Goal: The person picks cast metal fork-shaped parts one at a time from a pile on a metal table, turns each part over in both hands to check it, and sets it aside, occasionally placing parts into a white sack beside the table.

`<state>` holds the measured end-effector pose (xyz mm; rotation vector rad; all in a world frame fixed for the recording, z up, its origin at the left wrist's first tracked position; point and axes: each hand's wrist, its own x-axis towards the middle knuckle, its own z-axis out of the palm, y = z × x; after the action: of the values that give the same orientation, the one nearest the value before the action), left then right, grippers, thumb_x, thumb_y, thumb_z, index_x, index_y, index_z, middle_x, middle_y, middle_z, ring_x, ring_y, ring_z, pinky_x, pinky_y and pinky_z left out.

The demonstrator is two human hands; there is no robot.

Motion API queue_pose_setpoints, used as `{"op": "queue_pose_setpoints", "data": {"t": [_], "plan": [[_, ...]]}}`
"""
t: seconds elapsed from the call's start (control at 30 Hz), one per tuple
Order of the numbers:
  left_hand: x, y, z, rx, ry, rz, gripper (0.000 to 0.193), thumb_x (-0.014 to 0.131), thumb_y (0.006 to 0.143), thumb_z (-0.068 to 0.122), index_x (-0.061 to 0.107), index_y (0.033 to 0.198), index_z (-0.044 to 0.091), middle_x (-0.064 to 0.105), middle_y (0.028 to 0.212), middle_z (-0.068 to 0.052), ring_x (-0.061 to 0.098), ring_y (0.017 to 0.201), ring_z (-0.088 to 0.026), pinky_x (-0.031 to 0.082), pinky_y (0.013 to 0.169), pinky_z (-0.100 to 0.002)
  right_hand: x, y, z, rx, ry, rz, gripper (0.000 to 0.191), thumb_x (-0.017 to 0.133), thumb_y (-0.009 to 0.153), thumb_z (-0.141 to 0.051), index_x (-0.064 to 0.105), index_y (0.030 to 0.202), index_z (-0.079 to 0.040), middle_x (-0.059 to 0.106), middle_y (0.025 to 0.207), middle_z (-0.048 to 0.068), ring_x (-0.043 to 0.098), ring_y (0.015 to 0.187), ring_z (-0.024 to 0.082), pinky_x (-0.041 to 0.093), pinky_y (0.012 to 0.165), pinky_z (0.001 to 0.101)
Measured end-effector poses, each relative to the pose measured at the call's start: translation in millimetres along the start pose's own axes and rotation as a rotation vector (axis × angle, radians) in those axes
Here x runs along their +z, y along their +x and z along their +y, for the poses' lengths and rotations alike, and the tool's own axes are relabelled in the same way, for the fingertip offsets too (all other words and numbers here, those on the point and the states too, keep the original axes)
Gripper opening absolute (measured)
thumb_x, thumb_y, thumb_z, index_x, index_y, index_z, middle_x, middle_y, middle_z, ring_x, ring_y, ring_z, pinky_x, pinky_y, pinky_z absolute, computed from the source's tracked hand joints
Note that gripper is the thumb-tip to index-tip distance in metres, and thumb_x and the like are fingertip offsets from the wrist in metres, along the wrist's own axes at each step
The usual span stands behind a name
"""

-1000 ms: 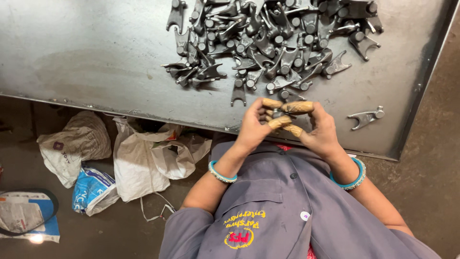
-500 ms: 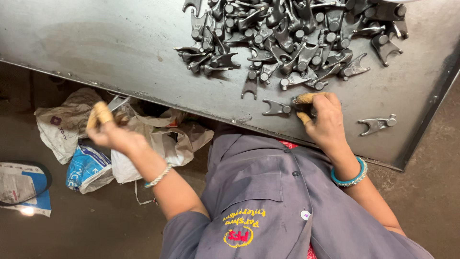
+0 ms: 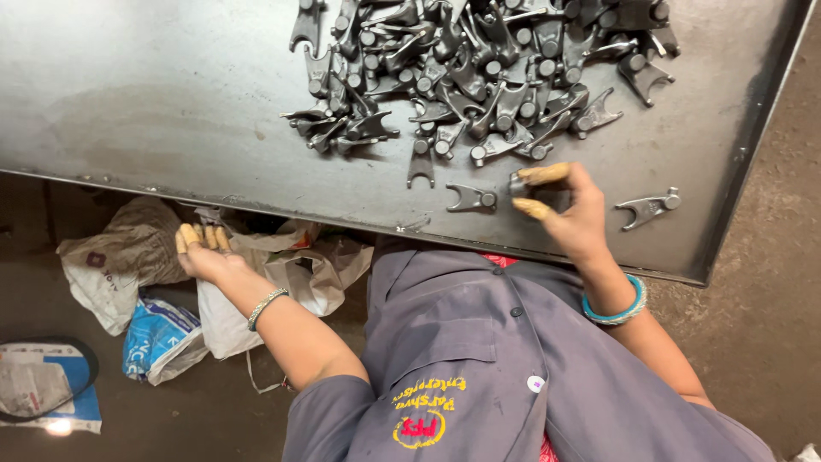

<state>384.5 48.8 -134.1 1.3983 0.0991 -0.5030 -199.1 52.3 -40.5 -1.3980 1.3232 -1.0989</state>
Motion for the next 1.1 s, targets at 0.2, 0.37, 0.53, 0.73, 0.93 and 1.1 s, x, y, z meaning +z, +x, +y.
{"op": "queue_pose_setpoints", "data": {"t": [0.2, 0.37, 0.53, 0.73, 0.93, 1.1], "plan": [[41, -25, 30, 0.244, 0.042, -0.083, 0.033, 0.069, 0.093, 0.015, 0.065, 0.126, 0.013, 0.073, 0.113, -0.006, 0.069, 0.087, -0.019, 0.057, 0.069, -0.033, -34, -3, 20, 0.446, 0.952, 0.051, 0.045, 0.080, 0.092, -0.007, 0.056, 0.130, -0.005, 0.070, 0.122, 0.017, 0.070, 0.105, 0.024, 0.057, 0.080, 0.0348], [96, -97, 58, 0.489, 0.108, -0.251, 0.020, 0.073, 0.103, 0.011, 0.068, 0.123, 0.010, 0.069, 0.111, -0.006, 0.063, 0.087, -0.015, 0.054, 0.069, -0.029, -41, -7, 19, 0.541, 1.091, 0.075, 0.046, 0.076, 0.093, -0.010, 0.057, 0.134, -0.003, 0.070, 0.123, 0.017, 0.072, 0.108, 0.026, 0.061, 0.084, 0.0392], [145, -212, 37, 0.481, 0.265, -0.862, 0.019, 0.075, 0.095, -0.001, 0.069, 0.108, 0.010, 0.068, 0.105, -0.002, 0.066, 0.086, -0.013, 0.060, 0.068, -0.028, -42, -6, 3, 0.568, 0.863, -0.025, 0.033, 0.069, 0.099, -0.006, 0.061, 0.131, -0.002, 0.074, 0.110, 0.021, 0.070, 0.076, 0.021, 0.055, 0.064, 0.0306], [145, -322, 12, 0.641, 0.903, -1.510, 0.055, 0.092, 0.073, 0.019, 0.070, 0.123, 0.012, 0.063, 0.110, -0.009, 0.066, 0.095, -0.026, 0.056, 0.077, -0.036, -67, 15, -35, 0.645, 0.202, -0.350, 0.025, 0.071, 0.093, -0.002, 0.063, 0.117, -0.002, 0.072, 0.090, 0.023, 0.069, 0.072, 0.019, 0.052, 0.059, 0.0308], [145, -357, -5, 0.624, 1.043, -1.590, 0.101, 0.097, 0.058, 0.017, 0.048, 0.147, 0.017, 0.051, 0.118, -0.015, 0.058, 0.105, -0.038, 0.051, 0.086, -0.047, -72, 44, -56, 0.209, 0.737, 0.194, 0.045, 0.082, 0.086, -0.007, 0.056, 0.122, -0.016, 0.071, 0.113, 0.012, 0.073, 0.094, 0.019, 0.060, 0.078, 0.0293], [144, -362, -14, 0.700, 1.013, -1.609, 0.106, 0.096, 0.057, 0.013, 0.044, 0.150, 0.018, 0.050, 0.118, -0.016, 0.057, 0.109, -0.040, 0.050, 0.090, -0.049, -13, 42, -45, -0.005, -0.480, 0.131, 0.057, 0.092, 0.075, -0.016, 0.058, 0.119, -0.001, 0.065, 0.105, 0.015, 0.066, 0.091, 0.027, 0.056, 0.074, 0.0363]]}}
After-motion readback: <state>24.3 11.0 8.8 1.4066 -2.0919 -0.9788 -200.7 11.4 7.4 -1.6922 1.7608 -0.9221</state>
